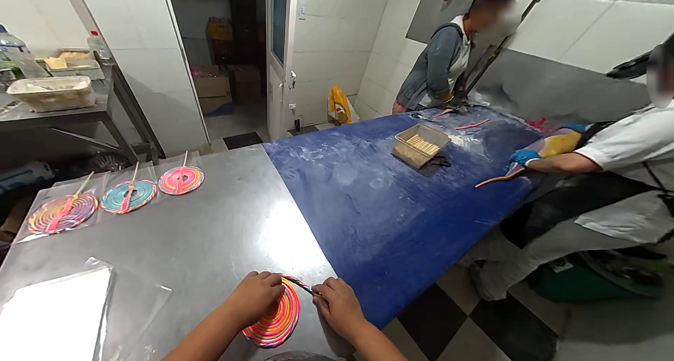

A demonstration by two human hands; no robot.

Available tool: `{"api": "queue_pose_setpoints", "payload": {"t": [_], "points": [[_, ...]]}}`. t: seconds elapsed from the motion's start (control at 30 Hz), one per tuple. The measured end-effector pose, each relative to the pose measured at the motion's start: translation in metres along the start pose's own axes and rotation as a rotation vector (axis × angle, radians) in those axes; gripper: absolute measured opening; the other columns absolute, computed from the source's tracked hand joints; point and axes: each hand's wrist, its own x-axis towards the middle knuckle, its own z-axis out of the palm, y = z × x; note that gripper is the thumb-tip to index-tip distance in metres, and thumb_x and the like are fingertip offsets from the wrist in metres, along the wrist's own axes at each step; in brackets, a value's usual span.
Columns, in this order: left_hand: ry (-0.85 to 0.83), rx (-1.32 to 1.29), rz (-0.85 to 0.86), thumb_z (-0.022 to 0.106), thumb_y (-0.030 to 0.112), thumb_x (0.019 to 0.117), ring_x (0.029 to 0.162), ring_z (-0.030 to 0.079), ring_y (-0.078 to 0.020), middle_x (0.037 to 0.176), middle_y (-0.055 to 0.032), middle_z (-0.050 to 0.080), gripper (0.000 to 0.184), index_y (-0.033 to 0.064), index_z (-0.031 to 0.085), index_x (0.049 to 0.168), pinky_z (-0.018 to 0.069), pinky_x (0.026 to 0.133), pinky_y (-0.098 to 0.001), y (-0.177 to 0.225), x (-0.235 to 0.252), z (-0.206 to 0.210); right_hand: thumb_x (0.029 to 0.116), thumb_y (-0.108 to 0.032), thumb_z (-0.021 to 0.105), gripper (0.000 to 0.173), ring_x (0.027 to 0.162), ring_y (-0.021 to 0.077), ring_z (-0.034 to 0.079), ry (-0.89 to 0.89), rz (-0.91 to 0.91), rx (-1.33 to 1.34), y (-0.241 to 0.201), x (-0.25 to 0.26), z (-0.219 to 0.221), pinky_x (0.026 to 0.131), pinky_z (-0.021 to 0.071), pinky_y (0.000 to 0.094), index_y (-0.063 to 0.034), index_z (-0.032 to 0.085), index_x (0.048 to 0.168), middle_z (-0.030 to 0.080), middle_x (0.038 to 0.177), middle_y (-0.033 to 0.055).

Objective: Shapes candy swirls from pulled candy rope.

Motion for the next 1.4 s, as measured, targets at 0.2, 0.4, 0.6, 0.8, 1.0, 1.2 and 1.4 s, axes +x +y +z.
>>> {"api": "queue_pose_setpoints", "payload": {"t": [0.2,0.4,0.6,0.8,1.0,1.2,1.4], "points": [[0.026,0.011,-0.276,0.054,0.034,0.105,0.121,0.06,-0.0374,0.128,-0.0159,0.064,0.035,0.005,0.066,0.121,0.051,0.096,-0.0559,0.031,0.015,0.002,0.1062,-0.035,0.047,0.035,0.102,0.0264,0.067,0.057,0.003,-0.019,-0.007,0.007,0.006,0.091,0.0552,0.0454,-0.0236,0.075,0.123,0.071,0.106,0.0078],[-0.023,-0.043,-0.429,0.047,0.047,0.1039,0.123,0.06,-0.0398,0.133,-0.0201,0.061,0.053,0.0032,0.061,0.13,0.0505,0.096,-0.0582,0.058,0.021,0.0,0.1038,-0.044,0.046,0.05,0.124,0.0293,0.058,-0.206,0.104,-0.001,-0.019,0.027,-0.014,0.107,0.046,0.048,-0.0207,0.06,0.146,0.065,0.129,0.0104],[0.025,-0.339,-0.386,0.063,0.036,0.0974,0.123,0.061,-0.0349,0.127,-0.0153,0.066,0.035,0.0076,0.069,0.118,0.0494,0.103,-0.0561,0.052,0.026,0.013,0.0969,-0.034,0.063,0.049,0.119,0.0194,0.065,-0.09,0.17,0.081,-0.029,0.026,-0.012,0.112,0.0436,0.0361,-0.0152,0.063,0.142,0.074,0.12,0.0018],[0.056,-0.341,-0.35,0.063,0.036,0.0983,0.116,0.065,-0.0287,0.118,-0.0105,0.07,0.031,0.0086,0.073,0.109,0.0494,0.101,-0.052,0.044,0.028,0.019,0.0955,-0.031,0.066,0.048,0.112,0.0194,0.066,-0.059,0.213,0.176,-0.029,0.022,-0.007,0.108,0.0465,0.036,-0.013,0.064,0.14,0.076,0.113,0.001],[0.043,-0.33,-0.336,0.063,0.036,0.0984,0.118,0.064,-0.0288,0.118,-0.0104,0.07,0.03,0.0089,0.073,0.109,0.0487,0.102,-0.0532,0.041,0.029,0.018,0.0974,-0.032,0.063,0.042,0.107,0.0207,0.067,-0.054,0.137,0.224,-0.024,0.018,-0.001,0.105,0.0477,0.0375,-0.0124,0.067,0.135,0.075,0.107,0.0028],[-0.003,-0.228,-0.207,0.063,0.039,0.0991,0.118,0.063,-0.0296,0.119,-0.0095,0.071,0.032,0.0104,0.072,0.109,0.0456,0.102,-0.0555,0.032,0.034,0.012,0.0997,-0.034,0.061,0.036,0.101,0.019,0.068,0.035,-0.013,0.289,-0.008,0.01,0.008,0.102,0.0499,0.0398,-0.015,0.072,0.129,0.077,0.101,0.0013],[0.828,-0.424,-0.101,0.069,0.033,0.0947,0.091,0.071,-0.0183,0.09,-0.0012,0.075,0.023,0.012,0.077,0.09,0.0561,0.09,-0.0483,-0.014,0.0,0.026,0.1094,-0.024,0.041,0.038,0.073,0.0135,0.072,0.345,0.155,0.494,-0.009,-0.001,0.013,0.072,0.0619,0.0343,-0.0038,0.072,0.121,0.077,0.1,0.0086]]}}
